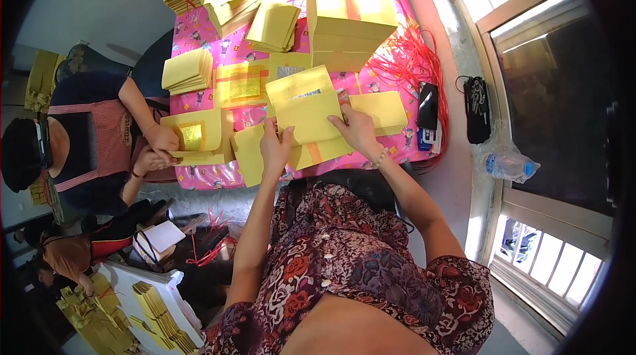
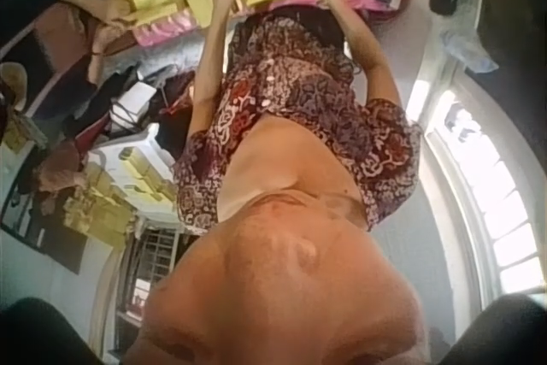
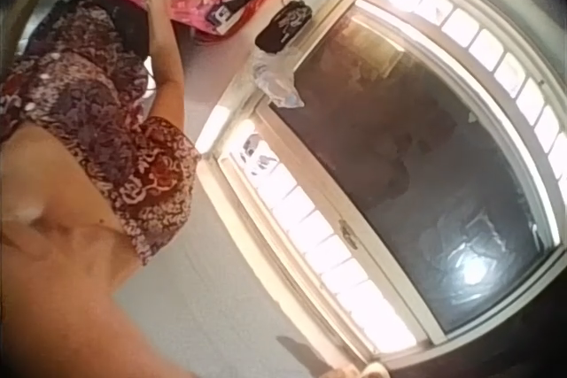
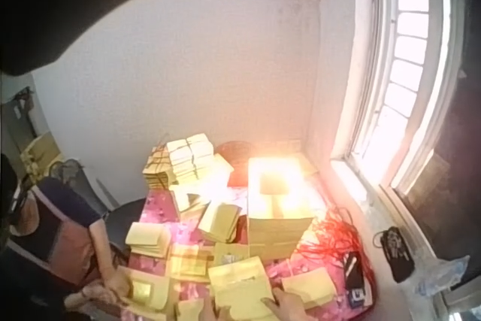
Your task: The recorder is stacking and organizing sheets of joss paper on a table.
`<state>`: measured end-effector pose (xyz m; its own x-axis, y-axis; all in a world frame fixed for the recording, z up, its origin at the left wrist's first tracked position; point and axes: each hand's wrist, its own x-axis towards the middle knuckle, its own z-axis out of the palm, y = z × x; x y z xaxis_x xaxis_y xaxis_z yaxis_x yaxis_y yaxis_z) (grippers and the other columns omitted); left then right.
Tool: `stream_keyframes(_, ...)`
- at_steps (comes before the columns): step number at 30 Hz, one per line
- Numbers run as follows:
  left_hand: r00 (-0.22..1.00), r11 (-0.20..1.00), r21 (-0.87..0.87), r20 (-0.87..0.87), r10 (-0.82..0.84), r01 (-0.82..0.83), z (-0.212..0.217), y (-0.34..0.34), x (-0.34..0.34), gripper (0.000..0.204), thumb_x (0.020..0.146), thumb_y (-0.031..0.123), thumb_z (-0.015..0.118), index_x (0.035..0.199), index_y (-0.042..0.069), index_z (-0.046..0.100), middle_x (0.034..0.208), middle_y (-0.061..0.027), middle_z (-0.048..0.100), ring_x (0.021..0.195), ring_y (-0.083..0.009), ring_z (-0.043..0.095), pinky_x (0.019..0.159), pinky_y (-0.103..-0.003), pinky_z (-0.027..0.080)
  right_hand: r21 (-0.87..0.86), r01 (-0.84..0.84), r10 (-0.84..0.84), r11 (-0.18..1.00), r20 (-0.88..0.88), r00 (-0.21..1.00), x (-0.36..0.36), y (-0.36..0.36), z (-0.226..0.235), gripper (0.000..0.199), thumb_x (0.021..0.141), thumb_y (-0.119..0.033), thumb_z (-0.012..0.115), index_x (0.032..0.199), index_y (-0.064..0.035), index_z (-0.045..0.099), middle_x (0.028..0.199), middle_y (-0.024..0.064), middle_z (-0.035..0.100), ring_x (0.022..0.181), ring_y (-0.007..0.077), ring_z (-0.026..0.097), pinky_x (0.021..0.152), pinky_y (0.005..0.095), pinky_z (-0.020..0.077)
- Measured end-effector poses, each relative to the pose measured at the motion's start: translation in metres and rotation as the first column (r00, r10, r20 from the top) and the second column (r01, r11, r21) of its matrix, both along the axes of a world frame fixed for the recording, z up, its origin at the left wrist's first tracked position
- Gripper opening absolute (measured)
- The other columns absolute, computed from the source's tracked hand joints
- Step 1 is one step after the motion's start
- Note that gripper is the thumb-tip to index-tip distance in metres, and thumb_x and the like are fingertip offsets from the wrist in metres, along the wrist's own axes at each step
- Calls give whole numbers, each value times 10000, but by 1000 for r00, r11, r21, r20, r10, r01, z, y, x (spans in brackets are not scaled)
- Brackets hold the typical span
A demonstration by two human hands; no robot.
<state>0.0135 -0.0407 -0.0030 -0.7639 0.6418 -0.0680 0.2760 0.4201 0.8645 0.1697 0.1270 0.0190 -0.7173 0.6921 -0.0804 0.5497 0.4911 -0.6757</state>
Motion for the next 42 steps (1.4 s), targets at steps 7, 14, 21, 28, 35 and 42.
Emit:
stream_keyframes(7,999,999,-10,3,44,-44,-1,2,-1,403,874,145,666,1194,31,449,939,-156,664,838,-281,667,729,-378,502,-52,44,-40,998,72,997,-8,5,1,403,847,-429,681,795,-40,587,656,137,616,663,346,637,601,446,482)
stream_keyframes(14,996,996,24,-22,84,-84,3,1,7,549,856,130,679,1279,64,334,886,-153,622,801,-337,646,707,-435,489,-65,62,-52,996,147,988,-8,3,4,418,839,-438,687,775,-34,595,669,139,623,670,332,639,601,441,480)
stream_keyframes(21,992,992,-65,-62,108,-112,24,4,12,575,847,114,686,1288,65,320,952,-150,557,836,-335,615,726,-439,480,-71,58,-47,996,146,988,-8,6,6,423,830,-443,692,760,-35,603,674,137,628,679,332,642,606,440,483)
stream_keyframes(28,981,995,-65,-185,64,-77,6,3,6,357,848,136,691,1137,73,491,917,-110,587,845,-281,605,724,-399,486,-56,76,-71,996,86,994,-11,5,0,460,833,-428,700,680,-25,537,605,123,563,592,310,592,560,424,444)
stream_keyframes(35,992,992,-61,-70,102,-107,-1,3,1,258,838,142,703,1048,59,577,932,-81,612,861,-230,602,749,-350,490,-98,80,-62,992,175,983,-15,7,3,417,821,-442,693,755,-36,625,679,146,638,683,333,647,614,442,488)
stream_keyframes(42,991,987,-99,-68,119,-125,8,2,5,270,828,157,716,1046,61,590,930,-84,621,859,-227,604,745,-354,491,-97,63,-47,993,167,985,-11,6,8,422,818,-440,693,740,-32,622,678,149,637,682,330,648,614,440,488)
